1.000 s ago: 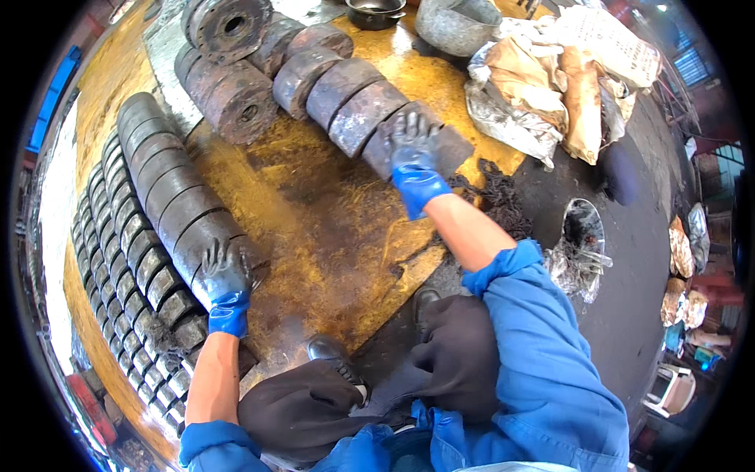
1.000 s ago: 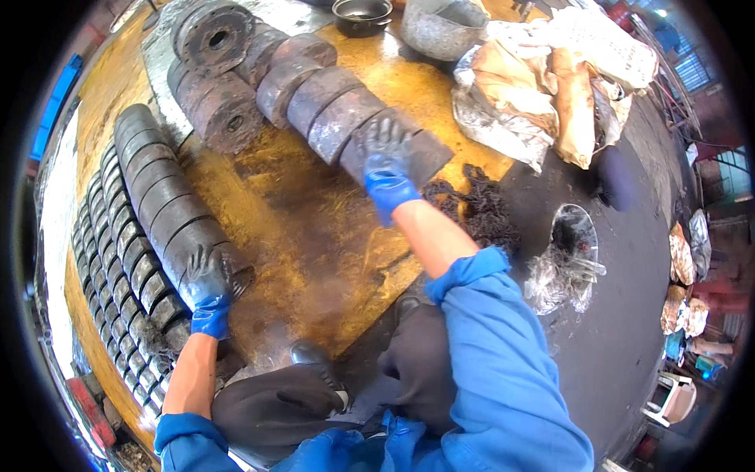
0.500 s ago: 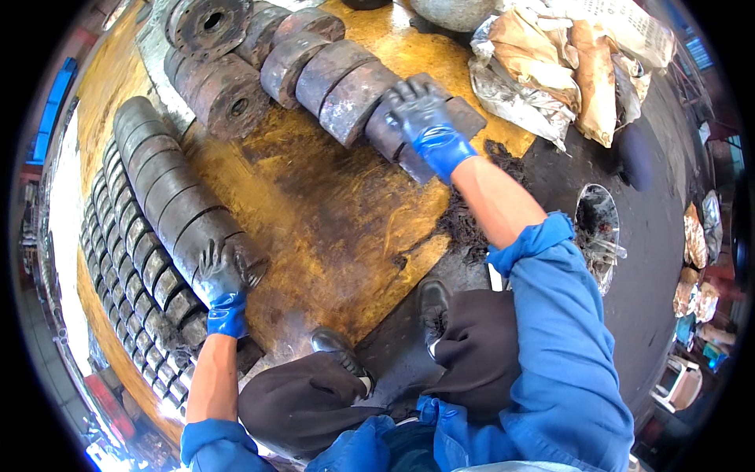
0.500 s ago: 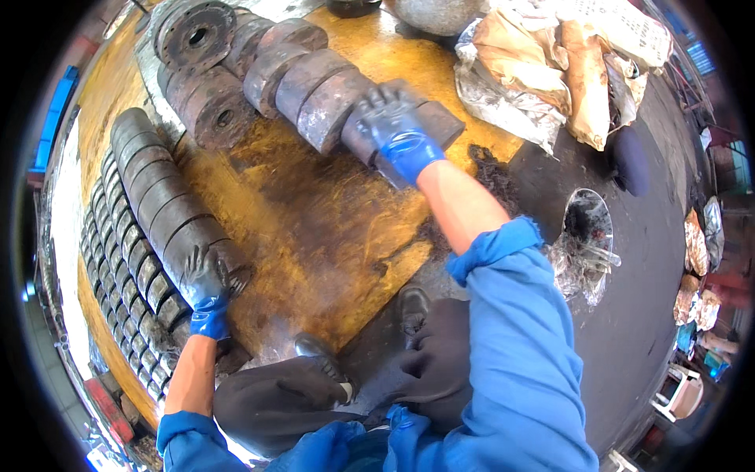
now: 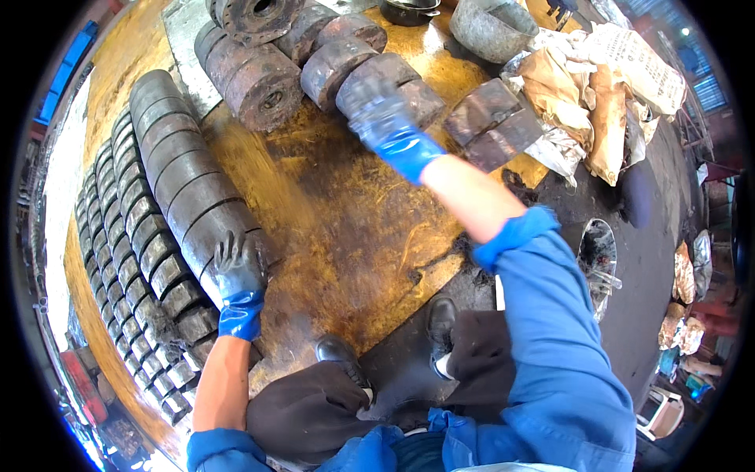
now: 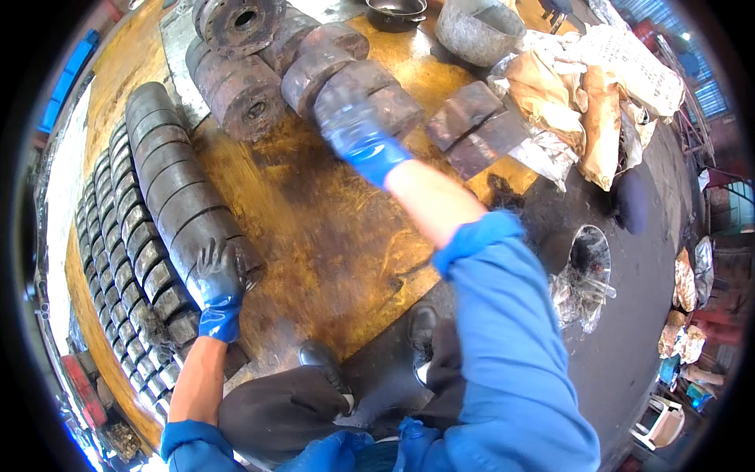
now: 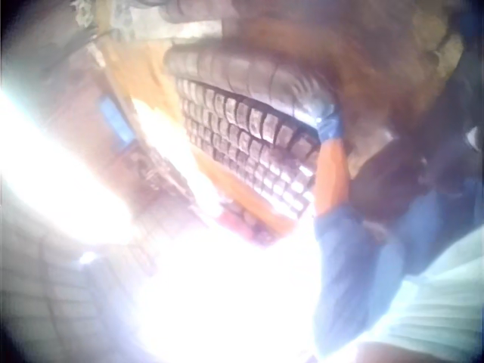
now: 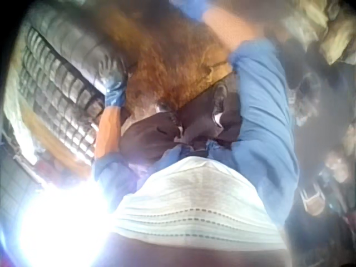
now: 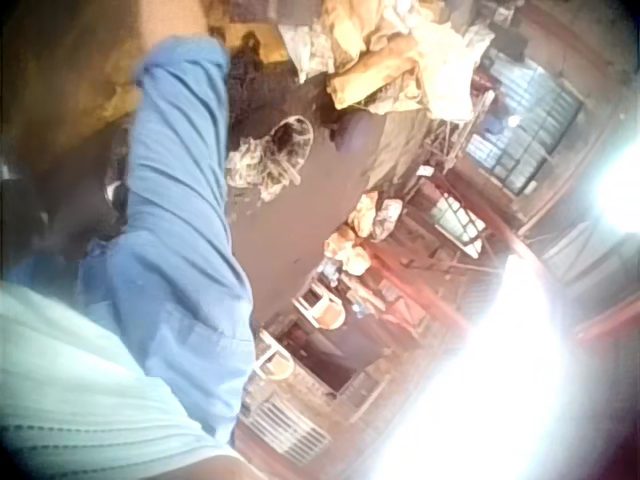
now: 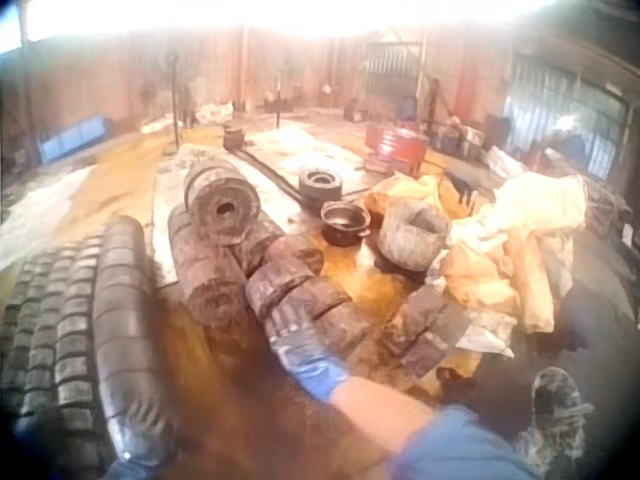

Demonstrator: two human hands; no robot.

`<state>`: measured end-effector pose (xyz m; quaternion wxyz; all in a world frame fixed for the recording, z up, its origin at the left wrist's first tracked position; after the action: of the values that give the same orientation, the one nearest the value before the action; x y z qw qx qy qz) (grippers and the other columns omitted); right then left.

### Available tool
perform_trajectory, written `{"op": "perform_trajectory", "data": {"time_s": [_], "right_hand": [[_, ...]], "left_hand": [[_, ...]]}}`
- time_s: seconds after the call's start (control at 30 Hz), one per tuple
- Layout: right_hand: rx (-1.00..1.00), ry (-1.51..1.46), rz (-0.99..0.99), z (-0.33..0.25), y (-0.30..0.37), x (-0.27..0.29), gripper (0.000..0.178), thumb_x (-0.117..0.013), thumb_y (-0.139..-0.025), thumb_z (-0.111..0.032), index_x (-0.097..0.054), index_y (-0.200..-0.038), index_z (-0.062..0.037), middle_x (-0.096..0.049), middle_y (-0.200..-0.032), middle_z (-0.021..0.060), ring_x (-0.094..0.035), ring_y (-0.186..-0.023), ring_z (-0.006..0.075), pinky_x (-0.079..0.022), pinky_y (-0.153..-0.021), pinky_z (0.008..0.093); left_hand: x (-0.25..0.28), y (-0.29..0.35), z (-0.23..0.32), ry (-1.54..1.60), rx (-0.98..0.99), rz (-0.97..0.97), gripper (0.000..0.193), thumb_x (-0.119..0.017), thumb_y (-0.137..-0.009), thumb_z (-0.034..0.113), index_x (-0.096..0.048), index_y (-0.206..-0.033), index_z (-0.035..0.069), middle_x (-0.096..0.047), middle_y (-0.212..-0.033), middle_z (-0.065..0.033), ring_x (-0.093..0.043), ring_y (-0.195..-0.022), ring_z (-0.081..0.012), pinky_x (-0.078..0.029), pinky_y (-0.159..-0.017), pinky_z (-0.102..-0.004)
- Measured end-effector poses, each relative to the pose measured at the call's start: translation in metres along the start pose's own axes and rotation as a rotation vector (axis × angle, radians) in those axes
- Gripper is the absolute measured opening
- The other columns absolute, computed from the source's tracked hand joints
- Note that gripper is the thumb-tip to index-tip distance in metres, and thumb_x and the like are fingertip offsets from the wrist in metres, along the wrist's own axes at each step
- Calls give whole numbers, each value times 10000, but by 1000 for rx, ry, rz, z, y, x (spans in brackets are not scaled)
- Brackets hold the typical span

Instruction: The person sits on the floor and cleans dark, greasy metal parts, including cylindrical segments and a flanged disc. They use a wire brush to scrub the surfaces and a rag to wipe away residue, stacking the cleaned parts on a yellow mat.

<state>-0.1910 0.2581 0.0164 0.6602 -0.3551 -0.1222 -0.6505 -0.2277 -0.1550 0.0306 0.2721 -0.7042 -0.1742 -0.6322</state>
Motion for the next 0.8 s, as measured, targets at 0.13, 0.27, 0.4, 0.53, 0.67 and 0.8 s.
{"op": "perform_trajectory", "data": {"time_s": [0.13,0.27,0.4,0.53,0.67,0.8], "right_hand": [[171,-370,-295,-35,-14,-23,524,-359,-1073,-264,-466,-1553,-84,-335,-1702,152,-284,-1574,394,-168,-1280,633],[146,-372,-106,-30,-16,-32,527,-389,-1032,-215,-500,-1534,-100,-426,-1650,145,-356,-1545,355,-213,-1284,567],[293,-523,-54,-7,-32,-12,504,-404,-1013,-191,-549,-1495,-214,-542,-1542,90,-444,-1476,322,-290,-1257,506],[308,-209,64,16,-43,-77,369,-436,-1029,-265,-640,-1336,-243,-663,-1243,36,-588,-1241,267,-419,-1140,443],[224,-359,-194,48,-69,-77,390,-466,-1026,-308,-626,-1368,-210,-642,-1319,64,-568,-1297,280,-421,-1143,456],[-75,-312,-561,130,-34,-121,430,-496,-1023,-350,-612,-1400,-177,-622,-1396,92,-547,-1354,293,-423,-1146,469]], "left_hand": [[0,3,-5,-1,0,17,358,-647,-952,270,-708,-1232,55,-626,-1425,-200,-527,-1386,-418,-374,-1184,-564],[5,5,-5,-36,-29,-32,359,-649,-937,279,-707,-1198,39,-641,-1393,-213,-552,-1348,-439,-383,-1175,-570],[1,22,-19,-12,27,-18,359,-616,-958,252,-693,-1227,26,-629,-1400,-231,-535,-1361,-449,-371,-1184,-577],[-4,7,-10,60,-22,1,379,-635,-961,253,-687,-1264,32,-629,-1403,-221,-530,-1377,-441,-362,-1197,-578],[-3,12,-12,131,52,-16,414,-667,-931,204,-667,-1311,40,-613,-1433,-203,-489,-1428,-417,-336,-1216,-583],[-10,13,-16,163,46,0,430,-684,-918,201,-663,-1310,25,-584,-1468,-205,-450,-1464,-409,-320,-1229,-576]]}}
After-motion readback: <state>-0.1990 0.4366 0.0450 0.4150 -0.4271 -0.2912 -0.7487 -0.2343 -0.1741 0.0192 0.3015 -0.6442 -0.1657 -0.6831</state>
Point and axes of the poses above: each hand's wrist, its own y-axis away from the middle knuckle, its own x-axis out of the back of the hand, z = x × y, the point moved 4 cm from there along -y, towards the middle knuckle
